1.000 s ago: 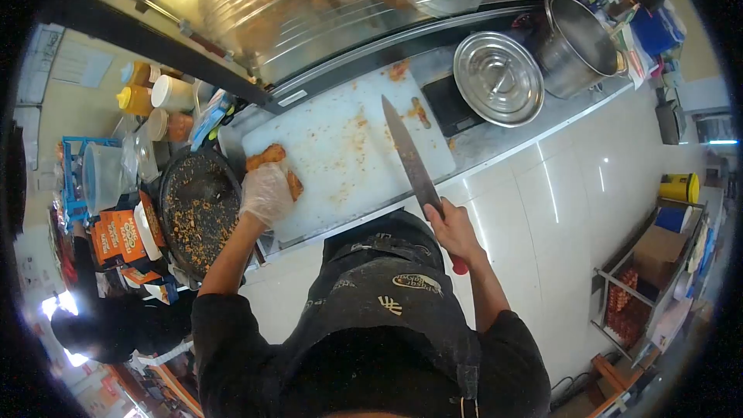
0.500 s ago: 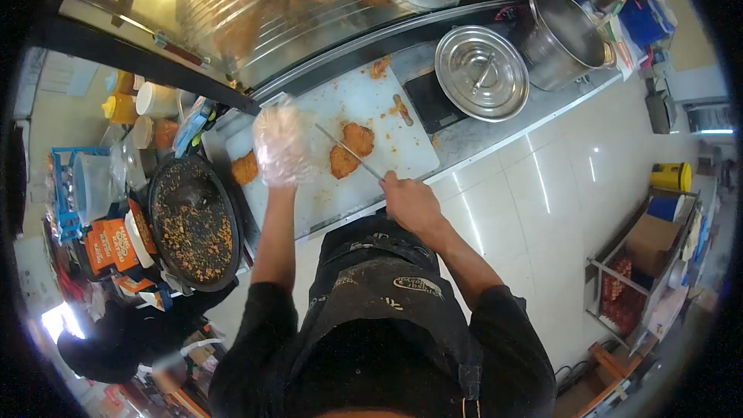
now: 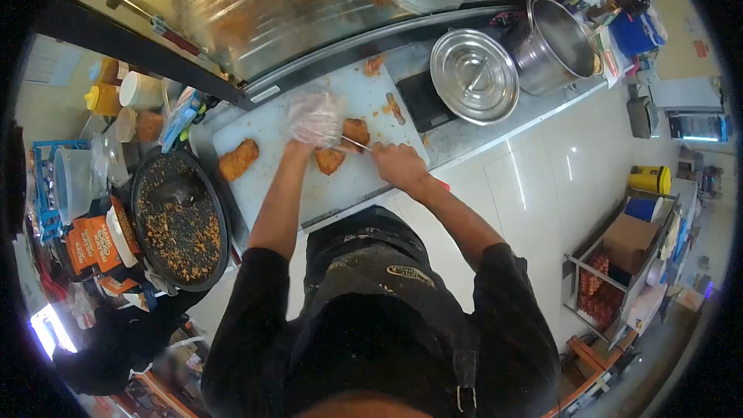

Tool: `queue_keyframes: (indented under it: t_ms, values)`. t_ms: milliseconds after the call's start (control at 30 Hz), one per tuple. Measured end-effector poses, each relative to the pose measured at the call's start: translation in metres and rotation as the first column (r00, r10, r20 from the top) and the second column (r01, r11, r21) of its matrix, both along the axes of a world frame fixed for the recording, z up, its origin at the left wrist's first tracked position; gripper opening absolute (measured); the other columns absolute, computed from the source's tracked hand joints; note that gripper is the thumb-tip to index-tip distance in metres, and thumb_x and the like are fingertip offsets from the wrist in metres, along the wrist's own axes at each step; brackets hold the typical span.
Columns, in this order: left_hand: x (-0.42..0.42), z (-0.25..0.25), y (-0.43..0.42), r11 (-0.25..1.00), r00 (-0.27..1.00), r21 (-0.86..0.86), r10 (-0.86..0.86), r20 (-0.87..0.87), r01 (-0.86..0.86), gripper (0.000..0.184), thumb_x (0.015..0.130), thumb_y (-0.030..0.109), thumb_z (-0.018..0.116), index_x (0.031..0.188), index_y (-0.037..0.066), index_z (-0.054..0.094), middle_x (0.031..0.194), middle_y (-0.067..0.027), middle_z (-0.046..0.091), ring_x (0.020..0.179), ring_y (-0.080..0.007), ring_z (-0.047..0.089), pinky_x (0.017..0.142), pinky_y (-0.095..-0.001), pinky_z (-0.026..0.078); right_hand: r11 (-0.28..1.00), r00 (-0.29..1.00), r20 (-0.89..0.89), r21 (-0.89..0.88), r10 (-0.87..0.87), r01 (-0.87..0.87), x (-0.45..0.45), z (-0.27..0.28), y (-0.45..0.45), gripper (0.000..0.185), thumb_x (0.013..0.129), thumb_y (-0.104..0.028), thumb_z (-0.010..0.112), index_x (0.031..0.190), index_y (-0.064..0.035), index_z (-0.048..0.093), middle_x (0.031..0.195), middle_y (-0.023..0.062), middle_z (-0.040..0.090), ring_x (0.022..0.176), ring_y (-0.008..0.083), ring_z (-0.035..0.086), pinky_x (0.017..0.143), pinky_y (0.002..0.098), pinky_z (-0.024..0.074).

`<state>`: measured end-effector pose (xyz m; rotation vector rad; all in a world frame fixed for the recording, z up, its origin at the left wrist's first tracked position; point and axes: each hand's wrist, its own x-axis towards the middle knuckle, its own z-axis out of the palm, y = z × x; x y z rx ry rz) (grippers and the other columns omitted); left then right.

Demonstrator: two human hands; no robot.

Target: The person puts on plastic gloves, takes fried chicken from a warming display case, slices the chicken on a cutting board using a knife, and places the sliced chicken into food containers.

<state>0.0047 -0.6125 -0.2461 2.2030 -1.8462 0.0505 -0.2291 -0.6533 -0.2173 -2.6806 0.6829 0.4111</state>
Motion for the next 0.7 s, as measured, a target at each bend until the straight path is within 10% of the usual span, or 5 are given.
queue_keyframes:
  t_ms: [167, 267, 433, 533, 700]
  values:
    - [-0.003, 0.015, 0.004, 0.994, 0.995, 0.105, -0.024, 0.096, 0.014, 0.02, 0.084, 0.023, 0.057, 0.095, 0.007, 0.061, 0.069, -0.01, 0.059, 0.068, -0.0269, 0.061, 0.056, -0.0399, 0.05, 0.998, 0.998, -0.023, 0.007, 0.066, -0.066, 0.009, 0.034, -0.019, 0.025, 0.092, -0.023, 0.049, 0.099, -0.0013, 0.06, 0.075, 0.0206, 0.066, 0.071, 0.0401, 0.068, 0.066, 0.0509, 0.0543]
    - [0.003, 0.024, -0.007, 0.976, 0.971, -0.202, -0.027, 0.238, 0.077, 0.018, 0.079, 0.022, 0.059, 0.091, 0.009, 0.061, 0.066, -0.008, 0.058, 0.064, -0.0276, 0.06, 0.053, -0.0413, 0.049, 0.991, 0.991, 0.032, -0.037, 0.132, -0.13, 0.007, 0.022, -0.044, 0.029, 0.094, -0.029, 0.049, 0.095, -0.0024, 0.062, 0.074, 0.0198, 0.066, 0.067, 0.039, 0.068, 0.061, 0.0486, 0.0559]
    - [0.005, 0.007, -0.027, 0.908, 0.964, 0.409, 0.179, -0.197, -0.085, 0.018, 0.078, 0.025, 0.058, 0.085, 0.008, 0.062, 0.069, -0.0091, 0.059, 0.067, -0.0285, 0.06, 0.057, -0.0406, 0.05, 0.974, 0.974, 0.029, -0.034, 0.224, -0.223, 0.006, -0.023, -0.072, 0.028, 0.092, -0.029, 0.052, 0.095, -0.0044, 0.063, 0.076, 0.0203, 0.067, 0.066, 0.0376, 0.068, 0.06, 0.0472, 0.0572]
    - [-0.003, 0.018, -0.016, 0.987, 0.987, -0.02, 0.157, -0.022, -0.157, 0.016, 0.075, 0.024, 0.062, 0.08, 0.01, 0.065, 0.068, -0.0137, 0.062, 0.062, -0.0328, 0.062, 0.055, -0.0443, 0.05, 0.974, 0.981, 0.095, -0.169, 0.166, -0.149, 0.006, -0.009, -0.062, 0.027, 0.093, -0.028, 0.05, 0.096, -0.0044, 0.062, 0.074, 0.0217, 0.067, 0.066, 0.0358, 0.069, 0.059, 0.0474, 0.0561]
    - [-0.003, 0.083, 0.037, 0.984, 0.977, -0.172, -0.009, 0.215, 0.046, 0.02, 0.086, 0.023, 0.056, 0.101, 0.011, 0.064, 0.065, -0.0117, 0.057, 0.062, -0.0307, 0.057, 0.054, -0.0467, 0.045, 0.995, 0.987, 0.131, -0.007, 0.097, -0.097, 0.009, 0.064, -0.007, 0.029, 0.096, -0.031, 0.048, 0.092, -0.0042, 0.058, 0.068, 0.0189, 0.065, 0.066, 0.0391, 0.066, 0.06, 0.0491, 0.0531]
